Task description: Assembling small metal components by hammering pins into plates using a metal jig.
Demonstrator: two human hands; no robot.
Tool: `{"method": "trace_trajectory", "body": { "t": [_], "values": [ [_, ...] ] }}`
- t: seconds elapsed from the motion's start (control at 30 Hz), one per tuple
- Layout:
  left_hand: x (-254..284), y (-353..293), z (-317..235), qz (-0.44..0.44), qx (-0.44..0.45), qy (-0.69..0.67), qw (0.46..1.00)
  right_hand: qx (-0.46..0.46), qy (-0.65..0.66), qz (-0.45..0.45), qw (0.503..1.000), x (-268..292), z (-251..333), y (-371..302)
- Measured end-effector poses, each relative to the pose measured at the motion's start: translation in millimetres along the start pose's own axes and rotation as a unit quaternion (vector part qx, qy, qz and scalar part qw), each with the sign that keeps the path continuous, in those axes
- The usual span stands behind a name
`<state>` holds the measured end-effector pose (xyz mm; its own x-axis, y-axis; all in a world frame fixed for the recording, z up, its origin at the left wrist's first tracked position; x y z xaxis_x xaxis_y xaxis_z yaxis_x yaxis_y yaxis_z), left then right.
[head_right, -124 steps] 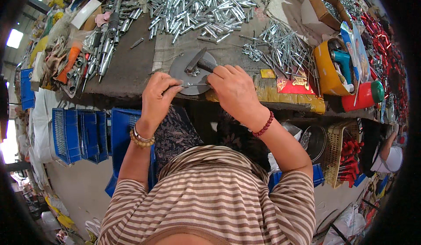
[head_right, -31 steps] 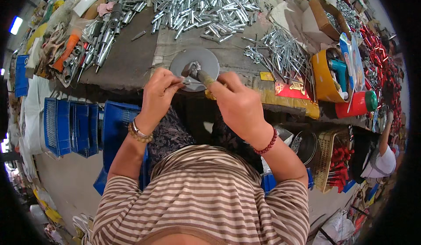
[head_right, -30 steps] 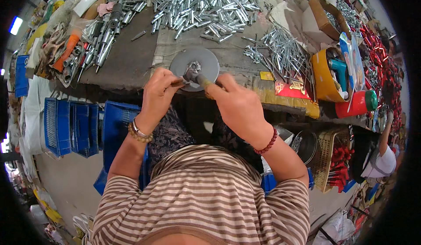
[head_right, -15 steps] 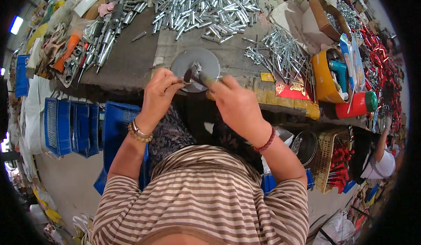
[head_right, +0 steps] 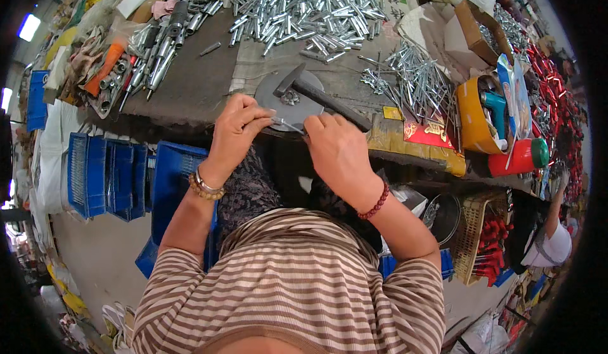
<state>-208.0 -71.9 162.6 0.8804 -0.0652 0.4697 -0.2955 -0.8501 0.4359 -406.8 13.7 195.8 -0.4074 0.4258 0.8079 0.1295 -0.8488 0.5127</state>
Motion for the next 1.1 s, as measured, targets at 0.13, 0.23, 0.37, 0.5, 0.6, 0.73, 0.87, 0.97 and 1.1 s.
{"method": "trace_trajectory", "body": {
  "t": [0.13, 0.23, 0.37, 0.5, 0.6, 0.73, 0.87, 0.97, 1.1],
  "values": [
    [-3, -11, -9, -0.123, -0.081, 0.019, 0.989, -0.118, 0.108, 0.060, 0.985, -4, 6, -12],
    [-15, -37, 2, -0.138, 0.078, -0.064, 0.985, -0.205, 0.222, 0.107, 0.947, -5, 11, -14],
    [-25, -44, -9, -0.050, 0.300, -0.267, 0.914, -0.269, 0.262, 0.100, 0.922, -11, 15, -23],
    [-23, -47, -9, -0.069, 0.348, -0.334, 0.873, -0.266, 0.251, 0.088, 0.927, -16, 26, -24],
    [-16, -50, -10, -0.091, 0.334, -0.343, 0.873, -0.241, 0.260, 0.082, 0.931, -23, 38, -24],
    [11, -50, -4, -0.132, 0.319, -0.345, 0.873, -0.244, 0.271, 0.062, 0.929, -22, 29, -20],
    [64, -78, 35, -0.225, 0.346, -0.286, 0.865, -0.290, 0.327, -0.060, 0.897, -24, -12, -21],
    [102, -135, 107, -0.304, 0.400, -0.172, 0.847, -0.331, 0.378, -0.047, 0.863, -31, -25, -24],
    [131, -249, 226, -0.344, 0.526, -0.102, 0.771, -0.346, 0.390, -0.075, 0.850, -33, -30, -25]
  ]
}}
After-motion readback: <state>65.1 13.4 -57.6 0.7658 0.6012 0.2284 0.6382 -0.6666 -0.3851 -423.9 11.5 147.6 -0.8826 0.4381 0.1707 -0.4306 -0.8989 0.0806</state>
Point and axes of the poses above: each hand's wrist, its own y-axis towards the middle knuckle, its own x-axis out of the back of the hand, z = x × y, the point moved 3 cm from there along y, towards the middle knuckle, and after that the axes turned 10 degrees about -z, right-handed, at the moved point
